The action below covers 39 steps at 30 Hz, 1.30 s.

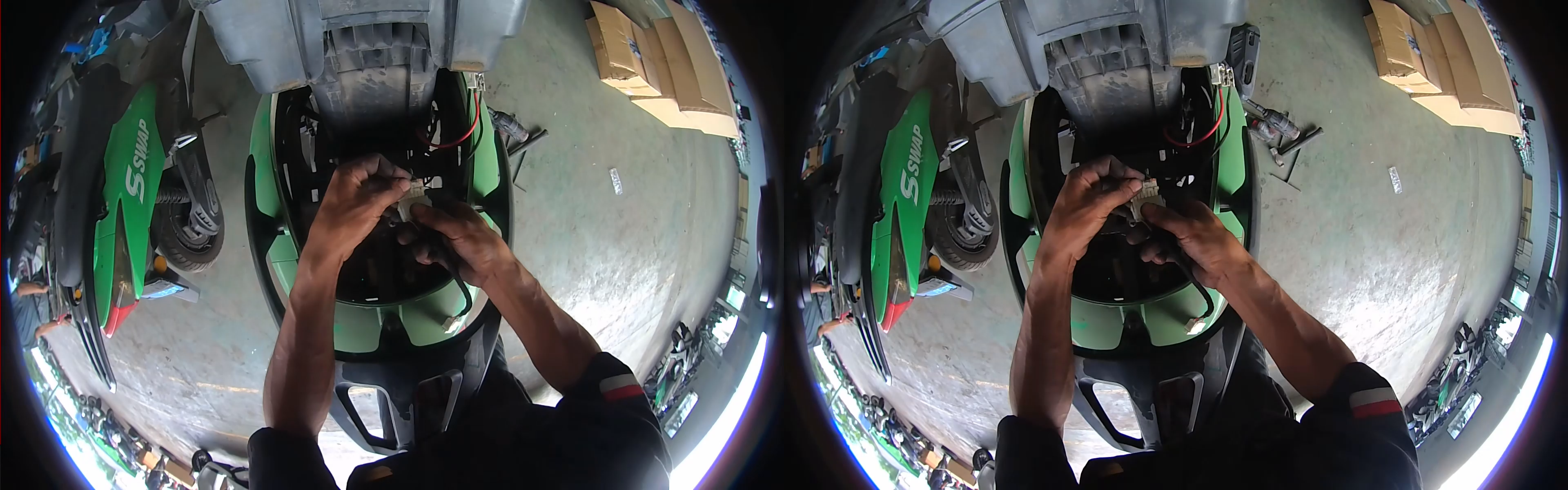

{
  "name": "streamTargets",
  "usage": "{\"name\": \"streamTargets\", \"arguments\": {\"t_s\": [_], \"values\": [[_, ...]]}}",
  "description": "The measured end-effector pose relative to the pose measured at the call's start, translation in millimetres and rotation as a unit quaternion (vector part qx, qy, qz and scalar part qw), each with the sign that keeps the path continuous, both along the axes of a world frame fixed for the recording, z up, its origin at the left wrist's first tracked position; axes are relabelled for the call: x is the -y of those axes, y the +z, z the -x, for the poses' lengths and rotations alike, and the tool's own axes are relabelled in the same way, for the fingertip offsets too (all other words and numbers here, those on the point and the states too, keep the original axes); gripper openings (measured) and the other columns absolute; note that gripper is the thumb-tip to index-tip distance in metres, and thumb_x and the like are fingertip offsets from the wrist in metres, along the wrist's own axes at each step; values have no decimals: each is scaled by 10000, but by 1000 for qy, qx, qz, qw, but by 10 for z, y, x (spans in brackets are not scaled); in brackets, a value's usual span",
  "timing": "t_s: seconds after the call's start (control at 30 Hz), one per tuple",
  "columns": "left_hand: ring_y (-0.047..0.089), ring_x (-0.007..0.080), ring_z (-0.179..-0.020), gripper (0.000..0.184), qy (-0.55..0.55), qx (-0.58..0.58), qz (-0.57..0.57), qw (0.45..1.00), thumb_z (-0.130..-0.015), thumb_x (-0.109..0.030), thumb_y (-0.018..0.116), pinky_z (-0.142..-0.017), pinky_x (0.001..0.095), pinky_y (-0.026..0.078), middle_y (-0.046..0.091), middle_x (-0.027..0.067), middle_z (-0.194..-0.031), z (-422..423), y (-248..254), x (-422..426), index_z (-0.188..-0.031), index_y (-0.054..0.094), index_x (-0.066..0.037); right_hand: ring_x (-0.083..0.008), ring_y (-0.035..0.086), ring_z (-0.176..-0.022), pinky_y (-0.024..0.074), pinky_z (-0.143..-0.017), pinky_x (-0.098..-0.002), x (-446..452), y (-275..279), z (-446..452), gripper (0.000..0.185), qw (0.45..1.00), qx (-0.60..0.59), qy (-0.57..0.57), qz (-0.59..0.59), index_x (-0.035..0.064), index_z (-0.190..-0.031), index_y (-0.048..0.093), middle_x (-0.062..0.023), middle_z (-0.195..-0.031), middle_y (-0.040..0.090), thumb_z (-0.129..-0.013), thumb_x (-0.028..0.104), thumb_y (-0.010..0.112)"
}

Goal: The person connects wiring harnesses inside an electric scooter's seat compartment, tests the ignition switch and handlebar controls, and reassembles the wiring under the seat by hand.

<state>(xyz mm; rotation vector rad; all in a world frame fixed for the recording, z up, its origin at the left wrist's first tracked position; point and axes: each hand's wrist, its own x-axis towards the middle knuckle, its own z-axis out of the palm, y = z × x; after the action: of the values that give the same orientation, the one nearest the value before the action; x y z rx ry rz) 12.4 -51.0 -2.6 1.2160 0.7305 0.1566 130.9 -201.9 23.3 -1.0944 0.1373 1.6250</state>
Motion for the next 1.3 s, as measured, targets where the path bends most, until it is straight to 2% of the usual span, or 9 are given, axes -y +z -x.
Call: {"name": "streamTargets", "arguments": {"t_s": [0.1,0.17,0.2,0.27,0.37,0.57,0.7,0.87,1.3], "values": [[663,88,-855,23,-8,-8,-20,1000,-913,-29,697,-720,241,546,719,46,-944,-14,-13,13,-915,675,-20,-147,679,-667,535,-571,-245,28,-34,22,288,1000,11,-6,-15,1,-1189,600,-112,-918,708,-990,206,636],[665,93,-864,44,-3,19,-11,1000,-922,-59,702,-716,246,553,720,48,-950,-36,-4,21,-931,676,-25,-151,696,-688,508,-554,-258,-1,-32,64,306,996,91,-6,-24,26,-1204,585,-93,-885,710,-988,237,631],[665,93,-864,44,-4,19,-10,1000,-922,-59,702,-716,246,553,720,48,-950,-42,9,25,-931,676,-25,-151,696,-688,508,-554,-258,-28,-6,82,306,996,90,-7,-22,26,-1204,585,-93,-885,710,-988,237,631],[660,86,-808,74,26,13,4,1000,-920,-41,694,-688,235,546,717,65,-891,-48,35,20,-944,680,28,-155,703,-699,482,-557,-247,-88,56,101,374,976,212,-31,-47,25,-1281,523,-84,-891,700,-988,234,626],[676,110,-835,123,18,20,24,999,-933,-133,713,-696,266,572,715,52,-944,-8,1,-4,-991,684,-29,-156,704,-702,469,-561,-243,-83,30,35,428,983,170,-4,-72,31,-1331,470,-82,-902,689,-992,243,624],[682,122,-800,132,81,4,116,990,-918,-135,725,-652,255,559,722,65,-899,-1,15,3,-985,702,-24,-154,695,-686,472,-565,-253,-86,-33,-26,430,986,137,25,-91,28,-1321,473,-77,-892,680,-992,254,634],[685,122,-807,146,78,-1,118,990,-922,-146,721,-652,256,558,725,62,-911,8,24,6,-999,701,-24,-149,679,-712,508,-569,-261,-99,-23,-12,423,986,141,13,-90,19,-1309,478,-77,-931,658,-985,233,645],[687,119,-824,163,81,1,117,990,-925,-181,726,-657,253,556,729,56,-925,19,43,5,-1006,705,-41,-150,654,-802,589,-590,-280,-124,24,-17,408,986,126,5,-107,0,-1309,477,-95,-1064,595,-976,163,648],[688,116,-780,112,48,7,99,994,-940,-135,703,-645,251,571,718,49,-894,-3,13,30,-987,705,-33,-143,655,-768,553,-559,-270,-102,31,-12,402,984,151,-21,-90,4,-1315,472,-97,-1080,615,-983,159,637]]}}
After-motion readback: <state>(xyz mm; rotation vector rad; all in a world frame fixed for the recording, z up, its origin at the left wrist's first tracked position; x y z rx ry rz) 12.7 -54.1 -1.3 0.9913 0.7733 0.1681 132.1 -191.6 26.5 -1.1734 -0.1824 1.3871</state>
